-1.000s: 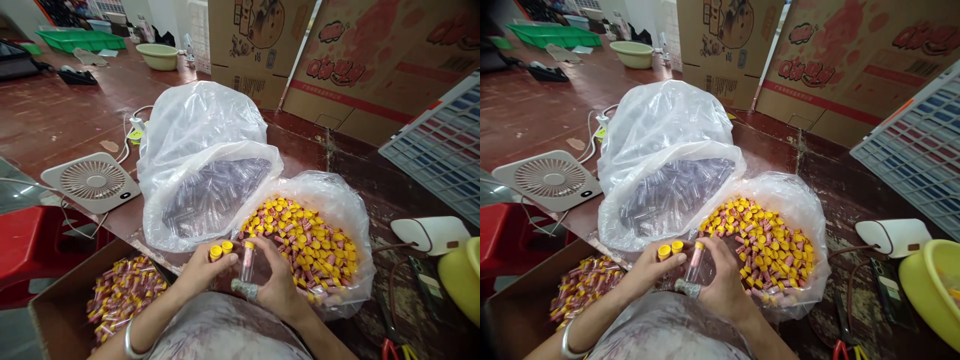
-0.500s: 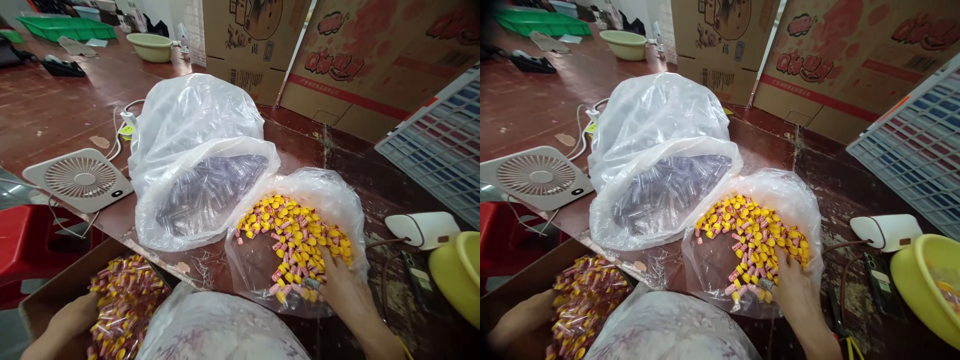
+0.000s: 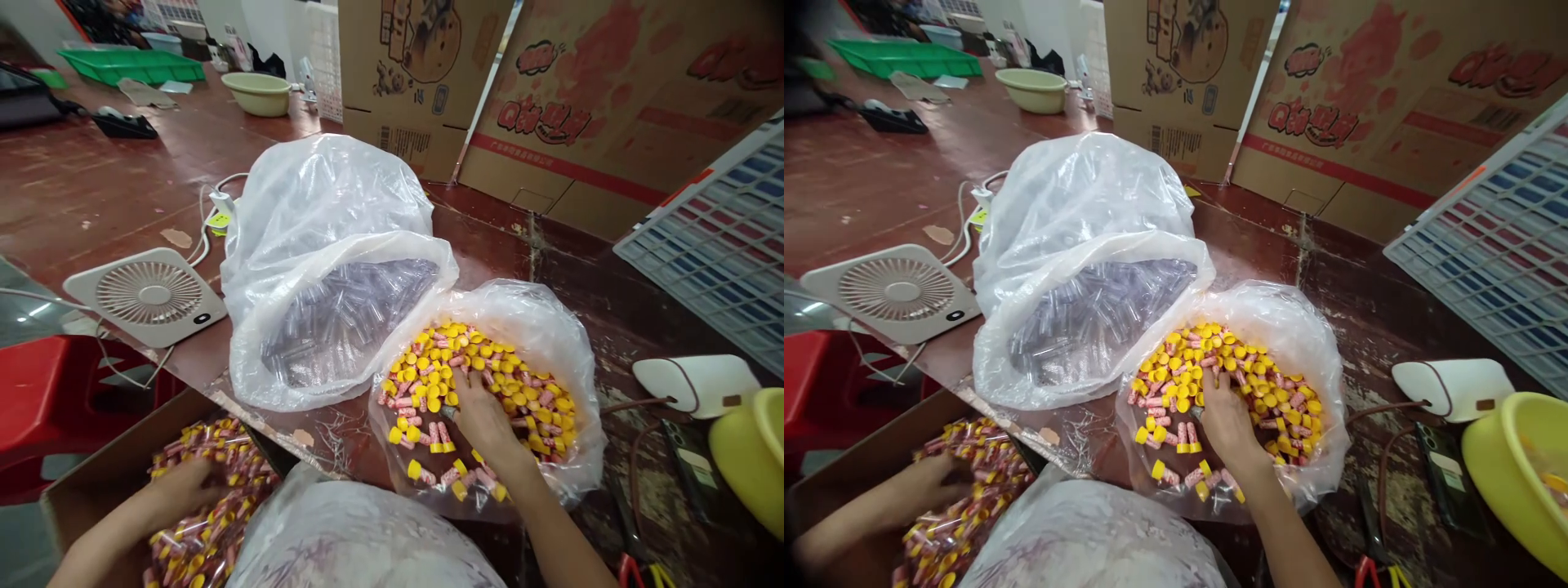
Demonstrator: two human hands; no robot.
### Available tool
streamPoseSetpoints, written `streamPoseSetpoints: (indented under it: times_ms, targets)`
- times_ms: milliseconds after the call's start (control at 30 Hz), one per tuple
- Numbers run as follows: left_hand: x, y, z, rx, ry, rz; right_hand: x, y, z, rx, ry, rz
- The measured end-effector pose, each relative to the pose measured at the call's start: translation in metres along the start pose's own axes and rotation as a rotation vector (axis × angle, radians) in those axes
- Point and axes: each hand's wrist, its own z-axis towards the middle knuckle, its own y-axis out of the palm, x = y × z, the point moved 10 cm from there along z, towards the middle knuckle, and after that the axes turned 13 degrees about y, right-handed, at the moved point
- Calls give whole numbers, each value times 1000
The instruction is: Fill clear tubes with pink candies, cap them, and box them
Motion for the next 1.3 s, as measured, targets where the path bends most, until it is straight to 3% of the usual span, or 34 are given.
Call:
streamPoseSetpoints:
  times_ms: [67,167,233,300,433,533,633,700,800,900,1000,1167,1300]
  targets:
    - [71,-21,13,-51,227,-91,-11,-1,5,9,-34,14]
    - [160,-75,44,145,427,7,-15,-5,10,3,-86,50]
    - [197,-102,75,284,465,227,-10,-10,10,6,-133,124]
    - [218,-111,112,330,480,433,0,-17,6,31,-174,228]
    - [238,-103,173,295,553,521,38,-20,-1,89,-59,443]
    - [242,-98,183,300,565,505,59,-20,-12,91,26,678]
    - [239,-103,162,377,557,343,49,-30,-25,34,-56,932]
    - [236,-100,140,392,564,5,30,-45,-32,14,-169,1056]
    - [239,-72,113,233,543,-634,1,-68,-39,42,-297,1174]
    - [256,-40,91,50,501,-1033,-22,-72,-36,20,-323,1241]
    - [273,-27,79,-12,518,-1151,-41,-78,-40,38,-414,1167]
    - [286,-17,80,-18,532,-1343,-66,-93,-70,212,-666,857]
    - [300,0,83,-115,513,-1581,-74,-86,-83,403,-631,700]
